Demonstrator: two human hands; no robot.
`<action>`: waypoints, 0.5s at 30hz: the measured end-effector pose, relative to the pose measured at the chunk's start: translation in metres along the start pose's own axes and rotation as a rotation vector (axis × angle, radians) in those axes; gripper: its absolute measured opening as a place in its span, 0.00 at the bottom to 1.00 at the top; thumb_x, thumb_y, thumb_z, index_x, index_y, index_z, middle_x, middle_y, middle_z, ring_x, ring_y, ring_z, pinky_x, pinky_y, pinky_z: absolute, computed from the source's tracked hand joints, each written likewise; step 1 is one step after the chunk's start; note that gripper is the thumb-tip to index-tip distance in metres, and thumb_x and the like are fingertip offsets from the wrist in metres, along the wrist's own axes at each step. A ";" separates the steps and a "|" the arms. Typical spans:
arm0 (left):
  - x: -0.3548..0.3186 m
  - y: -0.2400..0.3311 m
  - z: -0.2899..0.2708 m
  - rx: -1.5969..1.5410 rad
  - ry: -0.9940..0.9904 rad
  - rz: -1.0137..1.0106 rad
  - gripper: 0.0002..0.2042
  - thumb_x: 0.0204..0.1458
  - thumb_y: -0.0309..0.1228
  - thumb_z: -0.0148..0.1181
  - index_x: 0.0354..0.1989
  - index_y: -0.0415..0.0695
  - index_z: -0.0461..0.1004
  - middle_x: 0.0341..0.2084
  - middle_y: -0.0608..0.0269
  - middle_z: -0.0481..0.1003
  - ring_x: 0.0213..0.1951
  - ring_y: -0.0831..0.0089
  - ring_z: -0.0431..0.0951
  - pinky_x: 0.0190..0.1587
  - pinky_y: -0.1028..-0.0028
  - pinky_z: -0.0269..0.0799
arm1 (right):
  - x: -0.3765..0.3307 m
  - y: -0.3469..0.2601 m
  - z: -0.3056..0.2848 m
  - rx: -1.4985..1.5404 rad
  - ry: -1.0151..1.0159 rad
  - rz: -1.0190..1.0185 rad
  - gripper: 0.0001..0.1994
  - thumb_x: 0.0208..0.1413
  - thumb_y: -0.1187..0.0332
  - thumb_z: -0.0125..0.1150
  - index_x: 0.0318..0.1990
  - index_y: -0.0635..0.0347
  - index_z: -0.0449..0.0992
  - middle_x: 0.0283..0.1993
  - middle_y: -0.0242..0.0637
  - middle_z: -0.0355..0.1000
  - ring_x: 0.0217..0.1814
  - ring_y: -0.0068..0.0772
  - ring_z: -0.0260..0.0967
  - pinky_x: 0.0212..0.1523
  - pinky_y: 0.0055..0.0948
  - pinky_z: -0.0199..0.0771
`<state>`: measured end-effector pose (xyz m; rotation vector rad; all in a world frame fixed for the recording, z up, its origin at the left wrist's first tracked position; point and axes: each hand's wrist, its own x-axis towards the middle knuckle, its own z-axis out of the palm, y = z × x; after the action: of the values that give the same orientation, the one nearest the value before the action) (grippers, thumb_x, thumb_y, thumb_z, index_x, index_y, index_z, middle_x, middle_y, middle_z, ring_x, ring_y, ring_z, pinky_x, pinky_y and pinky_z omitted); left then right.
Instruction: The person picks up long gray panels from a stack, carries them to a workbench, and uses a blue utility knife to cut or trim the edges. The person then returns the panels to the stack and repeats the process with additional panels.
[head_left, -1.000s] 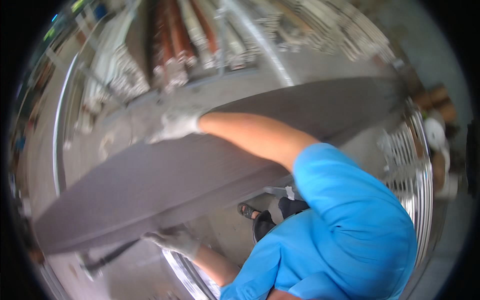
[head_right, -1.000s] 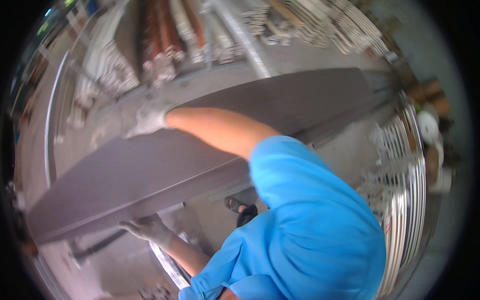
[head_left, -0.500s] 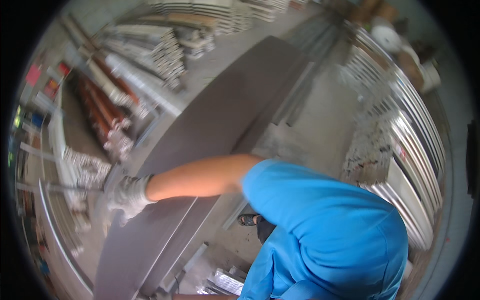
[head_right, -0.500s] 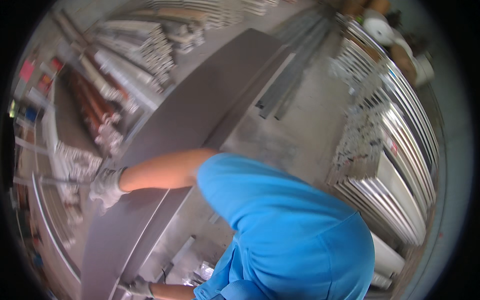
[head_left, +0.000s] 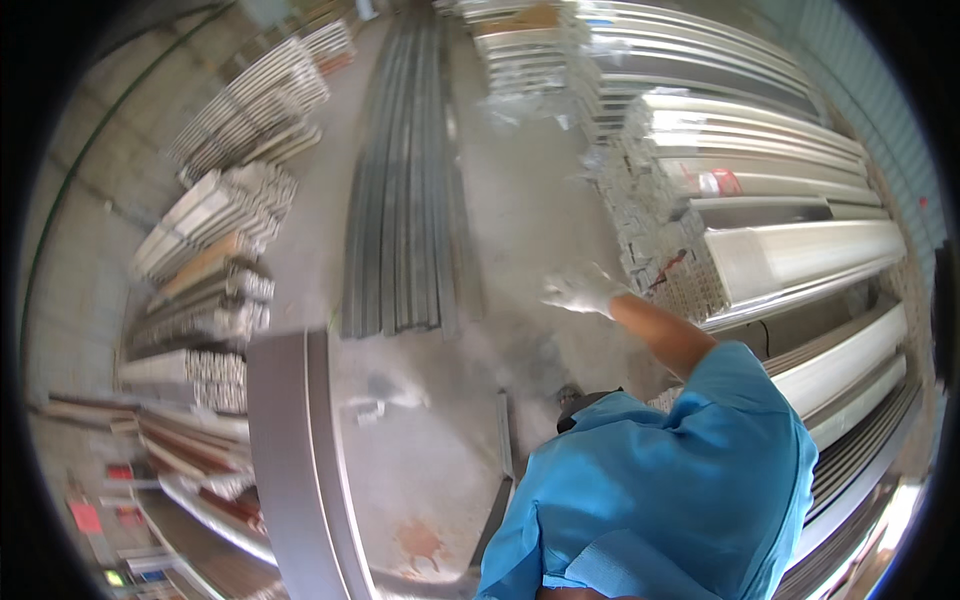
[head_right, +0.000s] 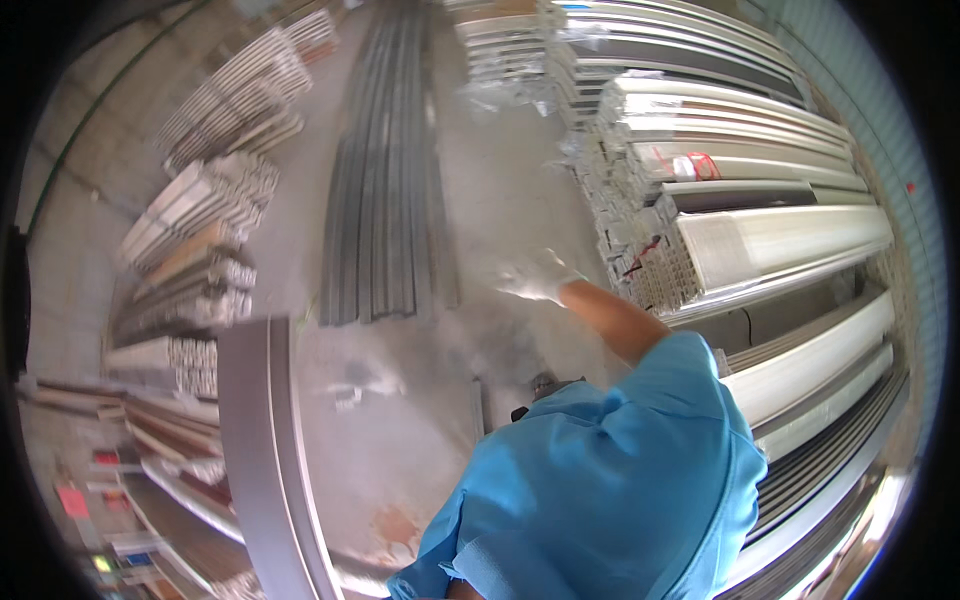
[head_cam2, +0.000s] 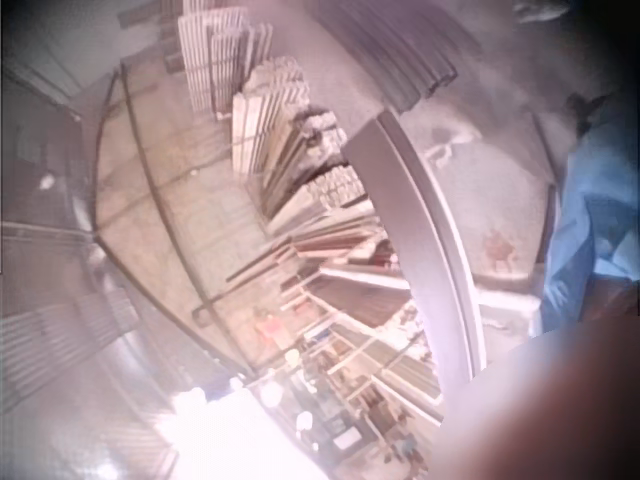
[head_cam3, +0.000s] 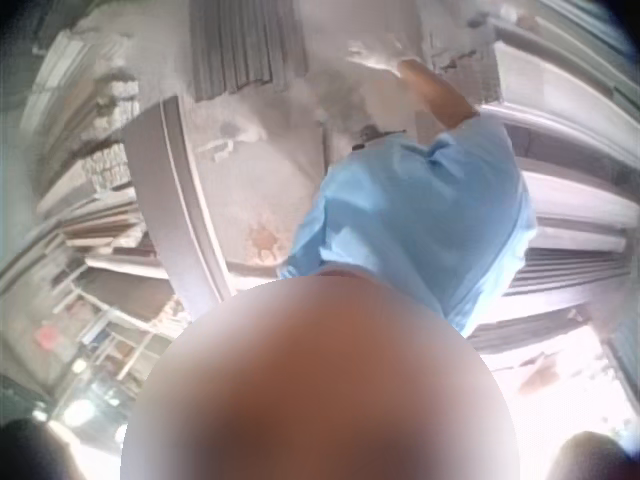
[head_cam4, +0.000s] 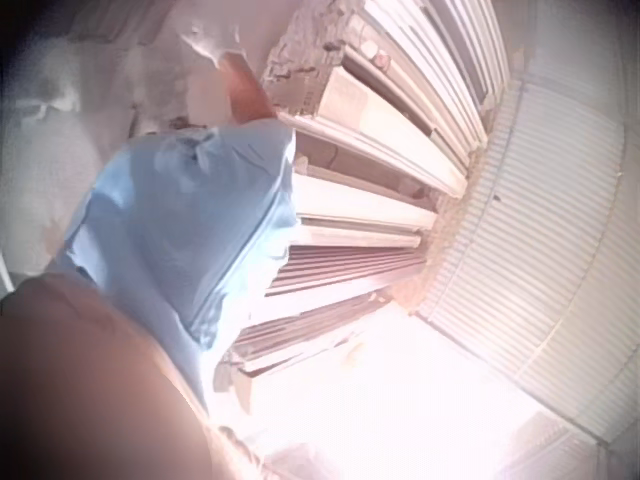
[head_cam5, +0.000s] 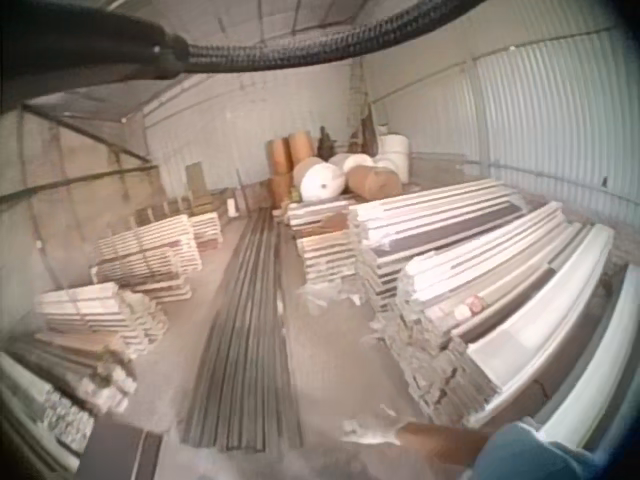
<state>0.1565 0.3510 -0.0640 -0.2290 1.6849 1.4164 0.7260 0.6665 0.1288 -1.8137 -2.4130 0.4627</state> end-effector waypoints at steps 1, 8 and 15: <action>-0.001 -0.001 0.050 0.093 -0.054 -0.028 0.38 0.53 0.54 0.63 0.68 0.46 0.59 0.66 0.52 0.62 0.63 0.52 0.65 0.63 0.49 0.65 | -0.020 0.037 0.007 -0.187 -0.060 0.039 0.20 0.62 0.47 0.54 0.50 0.49 0.80 0.48 0.42 0.78 0.48 0.49 0.77 0.48 0.46 0.76; -0.003 -0.013 0.301 0.558 -0.327 -0.140 0.26 0.65 0.48 0.54 0.63 0.41 0.67 0.61 0.47 0.69 0.57 0.52 0.73 0.59 0.54 0.72 | -0.087 0.141 0.030 0.287 -0.072 0.673 0.23 0.56 0.40 0.59 0.46 0.46 0.82 0.46 0.40 0.79 0.51 0.48 0.75 0.53 0.46 0.74; 0.083 0.021 0.492 0.851 -0.576 -0.312 0.27 0.61 0.52 0.58 0.60 0.45 0.66 0.53 0.52 0.73 0.51 0.53 0.75 0.53 0.55 0.74 | 0.006 0.182 -0.010 0.463 0.054 0.766 0.21 0.55 0.42 0.61 0.44 0.46 0.83 0.41 0.42 0.80 0.47 0.47 0.77 0.49 0.44 0.75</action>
<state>0.3423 0.8141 -0.0809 0.3531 1.5189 0.3897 0.8952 0.7197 0.0843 -2.3769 -1.3210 0.9077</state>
